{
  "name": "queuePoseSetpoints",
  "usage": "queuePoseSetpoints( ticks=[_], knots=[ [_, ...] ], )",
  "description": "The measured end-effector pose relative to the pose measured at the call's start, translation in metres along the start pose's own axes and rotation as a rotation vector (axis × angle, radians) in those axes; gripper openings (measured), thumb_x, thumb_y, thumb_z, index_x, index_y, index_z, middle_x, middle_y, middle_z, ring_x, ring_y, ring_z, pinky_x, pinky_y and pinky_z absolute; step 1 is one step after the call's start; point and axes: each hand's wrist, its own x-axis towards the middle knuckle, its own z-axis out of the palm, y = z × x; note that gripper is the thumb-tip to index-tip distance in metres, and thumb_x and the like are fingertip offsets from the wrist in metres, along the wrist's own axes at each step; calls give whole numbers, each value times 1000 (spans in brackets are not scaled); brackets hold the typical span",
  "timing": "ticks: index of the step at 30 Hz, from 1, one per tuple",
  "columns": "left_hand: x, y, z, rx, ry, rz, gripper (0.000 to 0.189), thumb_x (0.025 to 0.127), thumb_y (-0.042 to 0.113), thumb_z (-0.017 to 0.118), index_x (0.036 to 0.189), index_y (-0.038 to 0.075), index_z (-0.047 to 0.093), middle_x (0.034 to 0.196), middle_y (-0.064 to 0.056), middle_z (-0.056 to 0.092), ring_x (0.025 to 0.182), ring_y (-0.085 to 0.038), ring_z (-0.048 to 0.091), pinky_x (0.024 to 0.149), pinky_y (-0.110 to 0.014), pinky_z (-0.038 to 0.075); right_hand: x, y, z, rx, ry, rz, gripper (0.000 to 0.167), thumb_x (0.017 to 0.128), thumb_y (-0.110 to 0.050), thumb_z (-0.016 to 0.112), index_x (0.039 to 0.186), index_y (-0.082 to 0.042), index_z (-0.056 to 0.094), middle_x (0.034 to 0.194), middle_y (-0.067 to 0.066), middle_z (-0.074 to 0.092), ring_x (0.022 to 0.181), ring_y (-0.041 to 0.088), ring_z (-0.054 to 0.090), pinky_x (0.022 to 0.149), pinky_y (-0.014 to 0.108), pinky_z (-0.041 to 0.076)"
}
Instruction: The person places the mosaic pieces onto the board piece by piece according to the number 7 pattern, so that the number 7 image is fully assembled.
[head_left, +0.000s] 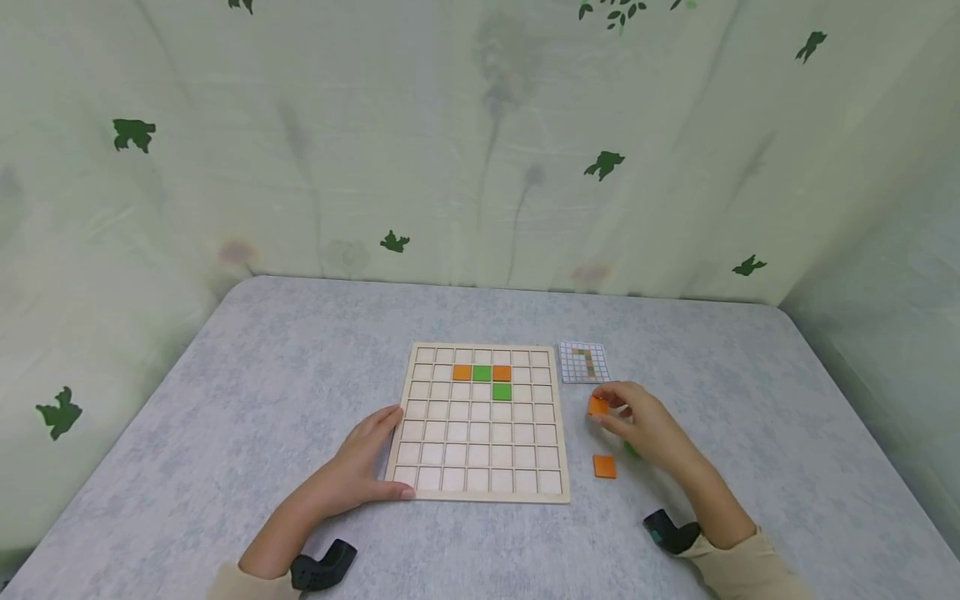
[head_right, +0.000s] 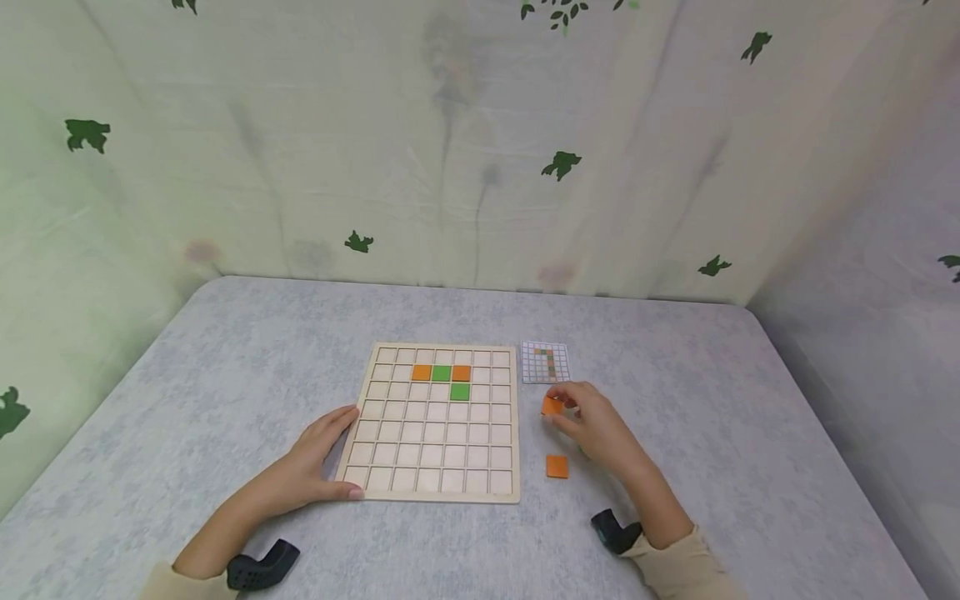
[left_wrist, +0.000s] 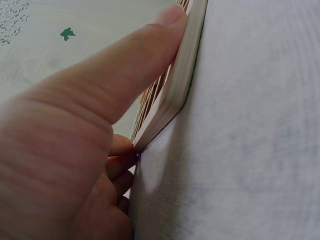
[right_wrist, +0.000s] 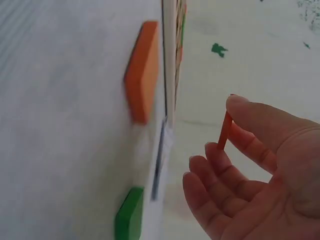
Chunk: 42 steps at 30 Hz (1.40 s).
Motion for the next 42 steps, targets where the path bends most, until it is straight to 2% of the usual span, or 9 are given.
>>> queuePoseSetpoints(
  ticks=[5, 13, 17, 21, 27, 31, 37, 42],
  knots=[
    [0, 0, 1, 3, -1, -4, 116, 57, 59, 73, 141, 0, 22, 144, -17, 18, 131, -36, 13, 99, -56, 19, 11, -23, 9, 59, -6, -116, 31, 82, -9, 66, 111, -5, 57, 102, 4, 55, 91, 22, 52, 74, 34, 47],
    [1, 1, 1, 5, -7, -24, 116, 56, 60, 73, 142, 2, 22, 145, -16, 18, 131, -35, 12, 99, -56, 19, 30, -44, 39, 126, -36, -201, 30, 81, -11, 67, 110, -5, 61, 103, 1, 57, 88, 14, 52, 72, 28, 47],
    [1, 1, 2, 2, -5, -19, 116, 56, 60, 74, 142, 2, 23, 145, -15, 18, 131, -36, 12, 98, -57, 19, 37, -46, 57, 151, -61, -163, 32, 82, -14, 67, 112, -5, 60, 100, -1, 56, 86, 13, 52, 72, 26, 47],
    [1, 1, 1, 1, -4, -16, 115, 56, 60, 74, 142, 2, 23, 145, -16, 17, 131, -36, 12, 98, -57, 19, 42, -47, 71, 150, -54, -110, 29, 80, -16, 68, 107, -7, 61, 95, -4, 56, 84, 10, 51, 71, 26, 46],
    [1, 1, 1, 8, -1, -13, 115, 56, 60, 73, 141, 2, 23, 145, -16, 18, 131, -36, 13, 98, -57, 19, 48, -48, 84, 121, -35, -95, 23, 79, -18, 69, 101, -10, 63, 92, -5, 53, 81, 9, 46, 69, 24, 43],
    [1, 1, 0, 5, 2, -3, 116, 56, 61, 73, 141, 2, 23, 145, -16, 18, 131, -36, 13, 98, -57, 19, 50, -48, 87, 121, -27, -72, 23, 79, -17, 70, 100, -12, 64, 91, -4, 51, 79, 10, 44, 68, 25, 41],
    [2, 0, 0, 10, -2, -14, 116, 56, 61, 72, 142, 1, 22, 145, -16, 17, 131, -36, 12, 98, -57, 19, 49, -49, 86, 135, -80, -71, 25, 80, -18, 68, 105, -13, 65, 94, -2, 49, 80, 11, 43, 70, 26, 41],
    [1, 0, 1, 4, -8, -16, 116, 56, 60, 73, 142, 1, 21, 145, -17, 17, 131, -36, 12, 98, -56, 19, 47, -50, 74, 162, -92, -70, 33, 81, -18, 68, 112, -10, 61, 98, 1, 52, 85, 14, 46, 73, 30, 42]
  ],
)
